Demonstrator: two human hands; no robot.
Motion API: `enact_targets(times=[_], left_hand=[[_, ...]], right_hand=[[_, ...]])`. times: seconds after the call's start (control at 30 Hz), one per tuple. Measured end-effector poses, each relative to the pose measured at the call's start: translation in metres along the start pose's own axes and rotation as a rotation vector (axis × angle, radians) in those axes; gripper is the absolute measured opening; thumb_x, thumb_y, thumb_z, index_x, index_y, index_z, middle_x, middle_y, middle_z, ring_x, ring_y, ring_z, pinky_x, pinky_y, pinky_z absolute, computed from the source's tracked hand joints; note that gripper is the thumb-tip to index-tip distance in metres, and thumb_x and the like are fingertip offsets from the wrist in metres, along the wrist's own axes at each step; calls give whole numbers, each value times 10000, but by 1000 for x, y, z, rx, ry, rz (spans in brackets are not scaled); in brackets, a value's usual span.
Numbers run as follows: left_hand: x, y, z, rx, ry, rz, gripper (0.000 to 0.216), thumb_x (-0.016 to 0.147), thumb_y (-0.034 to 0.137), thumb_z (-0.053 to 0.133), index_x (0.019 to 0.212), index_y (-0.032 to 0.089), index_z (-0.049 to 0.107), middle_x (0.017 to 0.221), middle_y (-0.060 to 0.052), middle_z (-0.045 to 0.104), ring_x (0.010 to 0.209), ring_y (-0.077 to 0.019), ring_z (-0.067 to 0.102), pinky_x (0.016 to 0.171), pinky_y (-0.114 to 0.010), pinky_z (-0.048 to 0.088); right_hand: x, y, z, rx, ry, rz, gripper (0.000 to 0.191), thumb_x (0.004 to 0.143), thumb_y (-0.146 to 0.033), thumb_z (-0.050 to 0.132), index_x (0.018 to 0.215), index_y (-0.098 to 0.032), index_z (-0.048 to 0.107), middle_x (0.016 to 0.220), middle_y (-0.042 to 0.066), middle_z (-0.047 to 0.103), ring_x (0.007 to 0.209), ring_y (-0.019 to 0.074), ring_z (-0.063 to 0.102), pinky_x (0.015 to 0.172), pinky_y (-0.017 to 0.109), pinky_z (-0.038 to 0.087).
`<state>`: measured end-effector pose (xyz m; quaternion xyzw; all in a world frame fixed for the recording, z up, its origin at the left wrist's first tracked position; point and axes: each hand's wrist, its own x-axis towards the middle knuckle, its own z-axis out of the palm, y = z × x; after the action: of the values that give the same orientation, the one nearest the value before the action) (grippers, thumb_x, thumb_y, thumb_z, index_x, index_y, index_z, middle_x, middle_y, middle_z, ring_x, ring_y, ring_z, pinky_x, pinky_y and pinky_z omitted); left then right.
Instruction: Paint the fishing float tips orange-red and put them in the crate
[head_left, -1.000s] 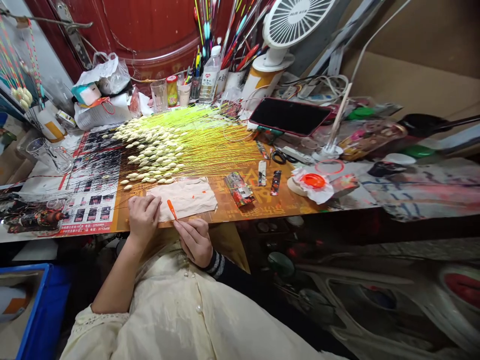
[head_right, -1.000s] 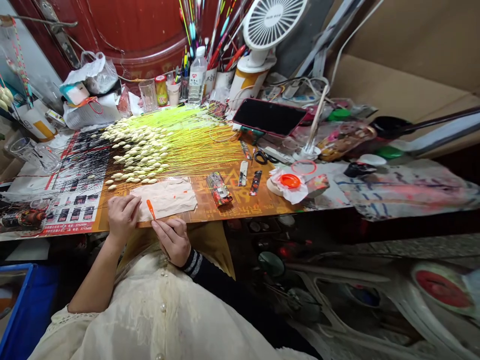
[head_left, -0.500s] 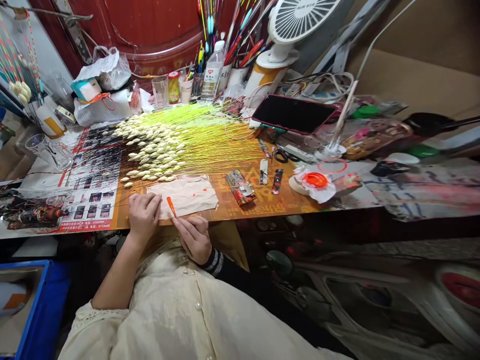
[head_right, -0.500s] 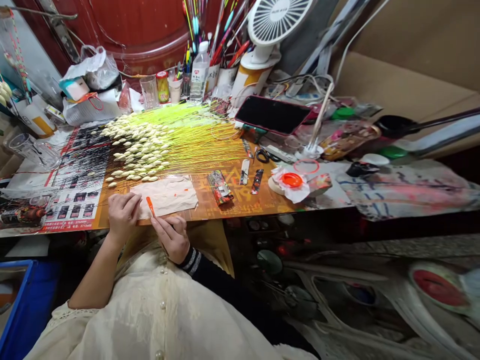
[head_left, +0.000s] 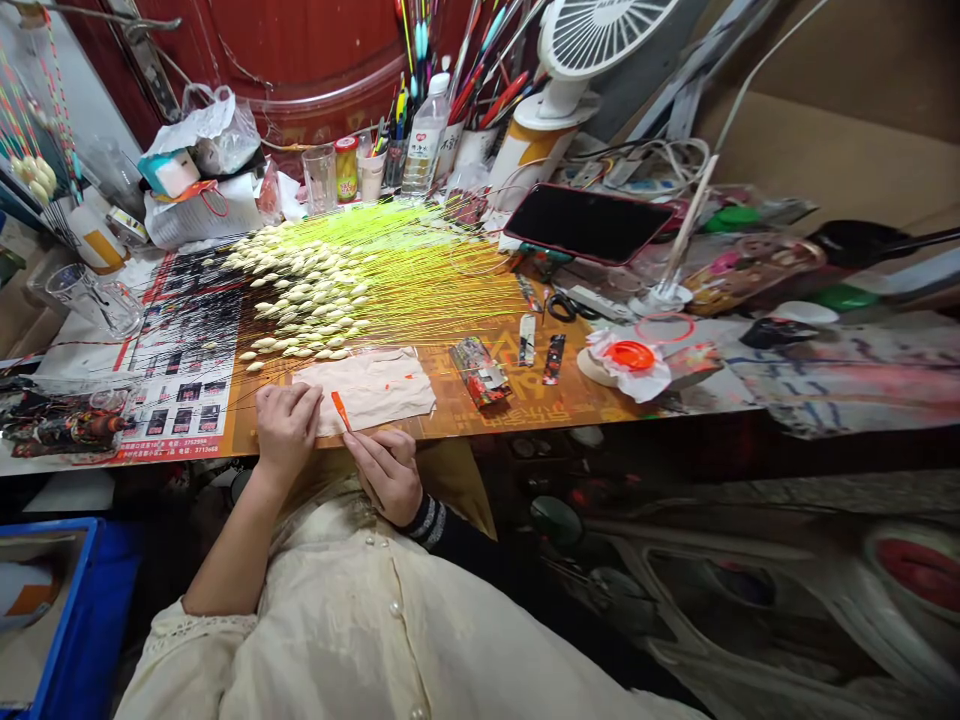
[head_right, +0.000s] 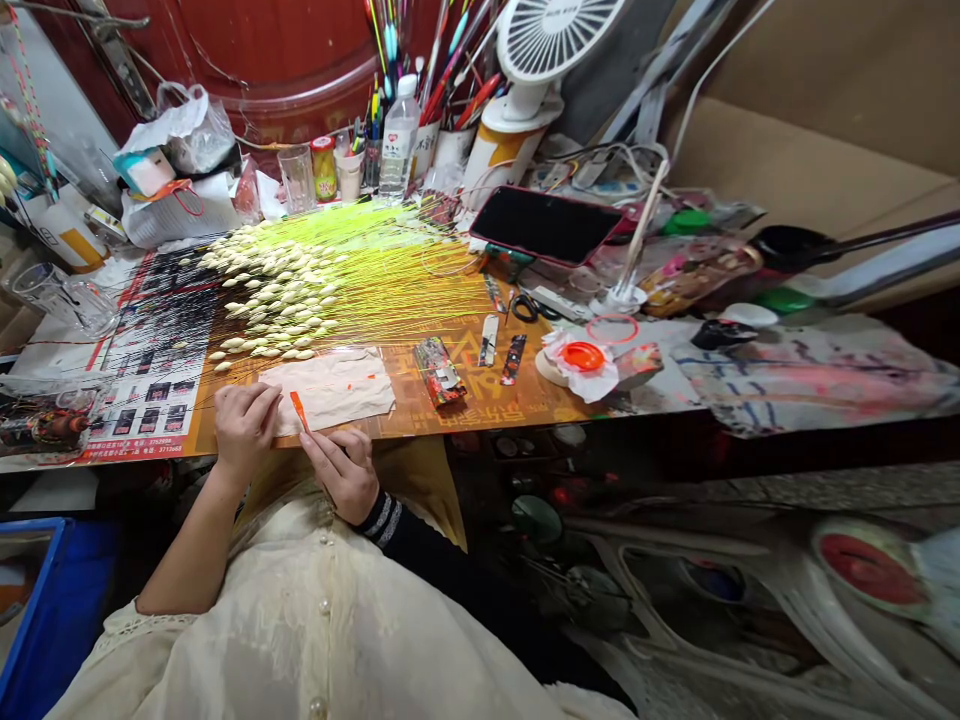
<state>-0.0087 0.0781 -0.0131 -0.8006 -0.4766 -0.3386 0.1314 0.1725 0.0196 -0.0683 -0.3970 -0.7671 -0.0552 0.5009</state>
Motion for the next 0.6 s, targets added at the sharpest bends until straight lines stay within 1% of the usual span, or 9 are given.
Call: enact_targets(times=[0.23,0.37,0.6], left_hand=[[1,1,0,8,-12,-4,207,936,238,539,1106,230,658,1015,-64,709,893,-195,607,911,-393,358],[2,1,-1,25,4,17,192,932,233,552,1093,221,657,1006,-59,710,880,-193,604,905,-387,360],[3,3,-3,24,3,-2,205,934,233,553,1110,213,656,1018,-72,718,888,-193,621,896,-388,367]], right_hand=[[-1,1,0,20,25,-1,671,881,-61,564,1500,-229,364,1150,68,694,969,195,534,937,395,442],[-3,2,1,24,31,1,699,862,-45,592,1498,-222,364,1152,68,693,973,192,530,932,395,451],[-7,5,1,34,25,-21,635,887,-93,551,1486,-223,384,1126,64,696,990,192,536,959,412,461]])
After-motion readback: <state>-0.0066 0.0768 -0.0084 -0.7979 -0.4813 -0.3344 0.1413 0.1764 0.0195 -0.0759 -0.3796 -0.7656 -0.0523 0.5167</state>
